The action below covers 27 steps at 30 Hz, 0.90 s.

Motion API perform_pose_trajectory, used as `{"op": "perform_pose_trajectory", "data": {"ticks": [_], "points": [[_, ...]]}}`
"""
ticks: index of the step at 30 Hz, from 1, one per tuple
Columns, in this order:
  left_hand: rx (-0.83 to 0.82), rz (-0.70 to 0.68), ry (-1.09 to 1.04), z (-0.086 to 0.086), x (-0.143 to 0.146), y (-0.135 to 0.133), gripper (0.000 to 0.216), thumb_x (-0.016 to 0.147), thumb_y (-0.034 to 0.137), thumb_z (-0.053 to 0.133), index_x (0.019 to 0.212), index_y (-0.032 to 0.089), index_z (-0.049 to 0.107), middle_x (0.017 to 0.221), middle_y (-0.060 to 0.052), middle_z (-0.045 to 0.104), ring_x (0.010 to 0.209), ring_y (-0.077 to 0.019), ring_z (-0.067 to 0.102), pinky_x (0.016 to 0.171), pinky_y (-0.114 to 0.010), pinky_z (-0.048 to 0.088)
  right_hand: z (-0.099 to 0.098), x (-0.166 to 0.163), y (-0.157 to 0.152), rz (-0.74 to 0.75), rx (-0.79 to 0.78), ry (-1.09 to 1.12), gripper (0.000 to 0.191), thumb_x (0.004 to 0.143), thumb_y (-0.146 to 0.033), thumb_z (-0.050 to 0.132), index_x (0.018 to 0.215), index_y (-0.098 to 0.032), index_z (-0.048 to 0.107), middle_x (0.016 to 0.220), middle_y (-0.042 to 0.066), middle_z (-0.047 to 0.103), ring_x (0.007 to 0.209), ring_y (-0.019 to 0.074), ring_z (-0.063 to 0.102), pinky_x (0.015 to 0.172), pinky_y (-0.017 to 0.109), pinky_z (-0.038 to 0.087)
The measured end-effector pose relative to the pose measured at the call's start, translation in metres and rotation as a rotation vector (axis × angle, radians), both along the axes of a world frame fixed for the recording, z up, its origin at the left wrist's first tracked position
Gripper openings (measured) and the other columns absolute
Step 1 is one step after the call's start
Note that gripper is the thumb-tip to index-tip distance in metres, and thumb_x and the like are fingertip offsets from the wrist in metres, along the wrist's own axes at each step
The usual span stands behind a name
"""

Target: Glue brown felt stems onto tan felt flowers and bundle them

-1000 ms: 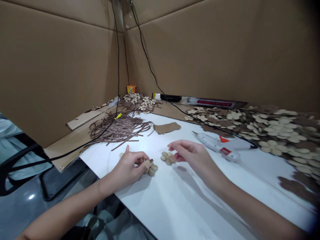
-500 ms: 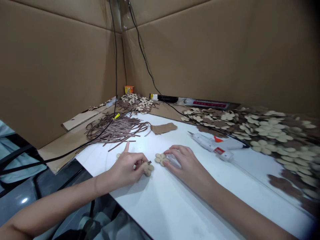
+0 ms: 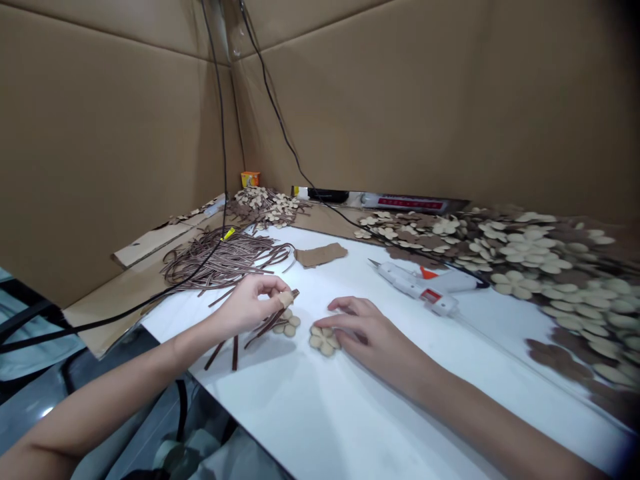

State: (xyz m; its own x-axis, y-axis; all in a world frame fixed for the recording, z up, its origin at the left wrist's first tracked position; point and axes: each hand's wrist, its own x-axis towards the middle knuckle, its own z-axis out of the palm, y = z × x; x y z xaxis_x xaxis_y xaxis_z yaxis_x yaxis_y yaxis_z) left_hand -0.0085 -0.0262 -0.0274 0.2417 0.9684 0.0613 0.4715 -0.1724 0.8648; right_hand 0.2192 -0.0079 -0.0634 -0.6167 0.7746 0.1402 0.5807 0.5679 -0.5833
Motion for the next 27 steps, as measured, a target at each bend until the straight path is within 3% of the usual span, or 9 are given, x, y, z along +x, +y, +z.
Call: {"op": "perform_pose_trajectory", "data": {"ticks": [4, 9, 13, 20, 27], "points": [[-0.088, -0.231, 0.240, 0.012, 0.013, 0.005, 0.020, 0.076, 0.029, 0.055, 0.078, 0.013, 0.067, 0.067, -0.001, 0.060, 0.064, -0.0118, 0.052, 0.059, -0.019, 0.039, 0.002, 0.007, -0.004, -0.046, -0.043, 0.141, 0.035, 0.083, -0.015, 0.037, 0.102, -0.027, 0.065, 0.107, 0.005, 0.058, 0.099, 0.0194, 0.056, 0.083, 0.036, 0.047], [-0.176, -0.279, 0.433, 0.012, 0.027, 0.018, 0.020, 0.072, 0.026, 0.057, 0.081, 0.013, 0.071, 0.066, 0.000, 0.059, 0.063, -0.0116, 0.048, 0.058, -0.019, 0.035, -0.002, 0.007, -0.017, -0.154, 0.055, 0.094, 0.013, 0.080, -0.029, 0.052, 0.091, -0.022, 0.056, 0.100, 0.006, 0.058, 0.096, 0.0229, 0.053, 0.084, 0.041, 0.045], [-0.151, -0.300, 0.492, 0.010, 0.027, 0.026, 0.020, 0.073, 0.027, 0.057, 0.080, 0.015, 0.071, 0.066, 0.000, 0.060, 0.063, -0.0115, 0.048, 0.058, -0.019, 0.034, -0.006, 0.003, -0.023, -0.137, 0.163, -0.037, 0.017, 0.077, -0.025, 0.058, 0.094, -0.023, 0.058, 0.103, 0.007, 0.056, 0.097, 0.0244, 0.051, 0.087, 0.044, 0.042], [-0.137, -0.557, 0.534, 0.018, 0.023, 0.037, 0.020, 0.075, 0.026, 0.056, 0.082, 0.015, 0.070, 0.067, 0.001, 0.061, 0.062, -0.0101, 0.048, 0.059, -0.017, 0.035, -0.006, 0.005, -0.022, -0.136, 0.195, -0.050, 0.028, 0.080, -0.014, 0.048, 0.101, -0.029, 0.061, 0.108, 0.006, 0.054, 0.099, 0.0225, 0.053, 0.087, 0.043, 0.043], [-0.153, -0.570, 0.513, 0.013, 0.021, 0.047, 0.019, 0.074, 0.023, 0.055, 0.082, 0.013, 0.069, 0.066, 0.002, 0.059, 0.060, -0.0087, 0.047, 0.056, -0.016, 0.035, 0.001, -0.010, -0.029, -0.194, 0.223, -0.122, 0.018, 0.076, -0.033, 0.059, 0.090, -0.021, 0.058, 0.099, 0.006, 0.058, 0.095, 0.0261, 0.053, 0.092, 0.054, 0.034]]}}
